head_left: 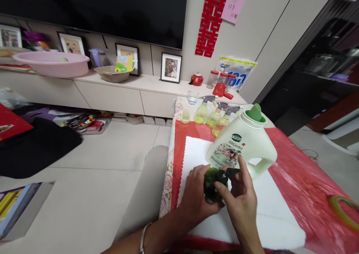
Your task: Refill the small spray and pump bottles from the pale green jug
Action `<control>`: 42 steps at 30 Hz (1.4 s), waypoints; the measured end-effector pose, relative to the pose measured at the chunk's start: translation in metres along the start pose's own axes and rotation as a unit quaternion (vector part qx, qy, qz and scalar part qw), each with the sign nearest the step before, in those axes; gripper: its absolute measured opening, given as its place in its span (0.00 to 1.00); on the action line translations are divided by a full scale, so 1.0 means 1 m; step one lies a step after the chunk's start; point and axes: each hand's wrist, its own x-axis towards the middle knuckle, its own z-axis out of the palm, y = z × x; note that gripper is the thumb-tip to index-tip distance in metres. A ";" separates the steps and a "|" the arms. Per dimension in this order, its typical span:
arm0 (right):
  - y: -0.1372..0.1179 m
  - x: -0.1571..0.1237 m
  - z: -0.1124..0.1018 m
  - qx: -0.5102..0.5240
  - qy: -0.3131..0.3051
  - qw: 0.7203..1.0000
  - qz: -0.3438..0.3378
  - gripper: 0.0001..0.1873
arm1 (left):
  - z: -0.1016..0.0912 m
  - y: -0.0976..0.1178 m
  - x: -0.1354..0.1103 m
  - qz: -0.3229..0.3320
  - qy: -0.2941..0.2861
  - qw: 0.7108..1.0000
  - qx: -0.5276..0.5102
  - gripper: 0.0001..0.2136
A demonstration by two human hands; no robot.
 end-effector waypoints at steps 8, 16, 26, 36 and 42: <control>-0.027 0.005 -0.003 0.049 0.019 0.998 -0.045 0.47 | -0.005 0.001 0.001 -0.030 -0.025 0.999 -0.004 0.45; -0.066 0.020 -0.019 0.109 0.078 0.986 -0.098 0.35 | -0.004 -0.003 0.000 -0.023 -0.026 0.999 -0.011 0.46; -0.066 0.026 -0.092 -0.151 0.045 0.969 -0.189 0.22 | -0.008 -0.004 0.001 -0.002 -0.030 1.000 -0.001 0.45; 0.023 0.008 -0.084 -0.421 -0.121 0.880 -0.182 0.15 | -0.006 0.000 0.001 0.000 0.003 1.000 0.015 0.45; 0.042 0.006 -0.073 -0.430 -0.135 0.871 -0.198 0.13 | -0.010 0.003 0.000 0.004 0.033 0.999 0.031 0.44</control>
